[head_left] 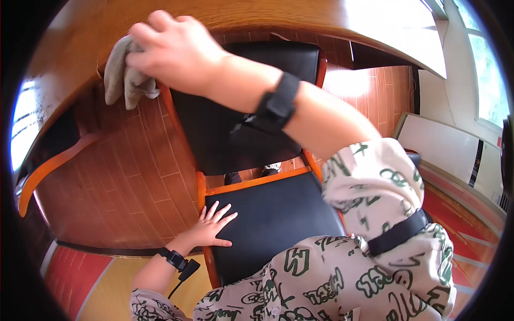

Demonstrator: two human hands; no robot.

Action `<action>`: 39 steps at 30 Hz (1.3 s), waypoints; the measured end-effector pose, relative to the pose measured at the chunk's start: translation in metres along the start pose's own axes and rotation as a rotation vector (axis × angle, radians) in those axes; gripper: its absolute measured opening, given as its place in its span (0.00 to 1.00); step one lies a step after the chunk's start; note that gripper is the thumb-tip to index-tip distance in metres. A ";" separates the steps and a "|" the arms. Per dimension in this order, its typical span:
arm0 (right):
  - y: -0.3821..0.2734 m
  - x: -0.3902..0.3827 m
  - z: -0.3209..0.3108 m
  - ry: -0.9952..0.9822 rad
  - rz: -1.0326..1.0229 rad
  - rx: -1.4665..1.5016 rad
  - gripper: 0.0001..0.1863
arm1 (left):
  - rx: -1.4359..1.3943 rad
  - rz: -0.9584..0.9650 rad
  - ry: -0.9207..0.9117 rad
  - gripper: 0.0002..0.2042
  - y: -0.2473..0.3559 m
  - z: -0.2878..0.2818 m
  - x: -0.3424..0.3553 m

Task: The person is wiping down wooden chairs and tables in a large room using a cloth.

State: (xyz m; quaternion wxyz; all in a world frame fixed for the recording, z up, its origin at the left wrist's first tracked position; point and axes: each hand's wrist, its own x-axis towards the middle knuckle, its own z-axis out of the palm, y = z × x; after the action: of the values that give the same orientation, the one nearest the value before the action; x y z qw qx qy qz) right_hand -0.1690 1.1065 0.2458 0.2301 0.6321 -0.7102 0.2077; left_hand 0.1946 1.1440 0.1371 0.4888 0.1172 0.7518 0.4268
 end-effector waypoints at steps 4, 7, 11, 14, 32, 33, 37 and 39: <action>0.062 -0.058 -0.055 -0.081 0.087 0.046 0.20 | 0.021 0.008 0.033 0.49 -0.003 0.003 0.002; 0.105 -0.107 -0.096 -0.189 0.106 -0.096 0.29 | 0.023 -0.031 0.033 0.48 -0.002 0.007 -0.003; 0.189 -0.199 -0.148 -0.298 0.369 -0.209 0.33 | 0.021 -0.022 0.032 0.48 -0.005 0.006 0.000; 0.232 -0.250 -0.189 -0.360 0.523 -0.384 0.32 | 0.009 -0.013 0.019 0.48 -0.005 0.002 -0.001; 0.153 -0.534 -0.248 -1.125 1.335 -0.201 0.26 | 0.082 -0.108 -0.031 0.48 0.002 -0.011 0.001; 0.140 -0.541 -0.240 -1.068 1.353 -0.128 0.26 | 0.086 -0.116 -0.042 0.48 0.004 -0.012 0.001; 0.105 -0.506 -0.184 -0.802 1.335 0.081 0.24 | 0.131 -0.134 -0.033 0.48 0.003 -0.008 -0.002; 0.113 -0.465 -0.158 -0.635 1.274 0.150 0.25 | 0.136 -0.136 -0.035 0.48 0.006 -0.010 -0.002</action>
State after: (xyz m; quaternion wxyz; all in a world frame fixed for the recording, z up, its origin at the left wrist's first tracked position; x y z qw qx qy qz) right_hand -0.2266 1.5850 0.0994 -0.1977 0.1383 -0.9578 0.1561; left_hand 0.1855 1.1409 0.1449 0.5208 0.1061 0.7765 0.3385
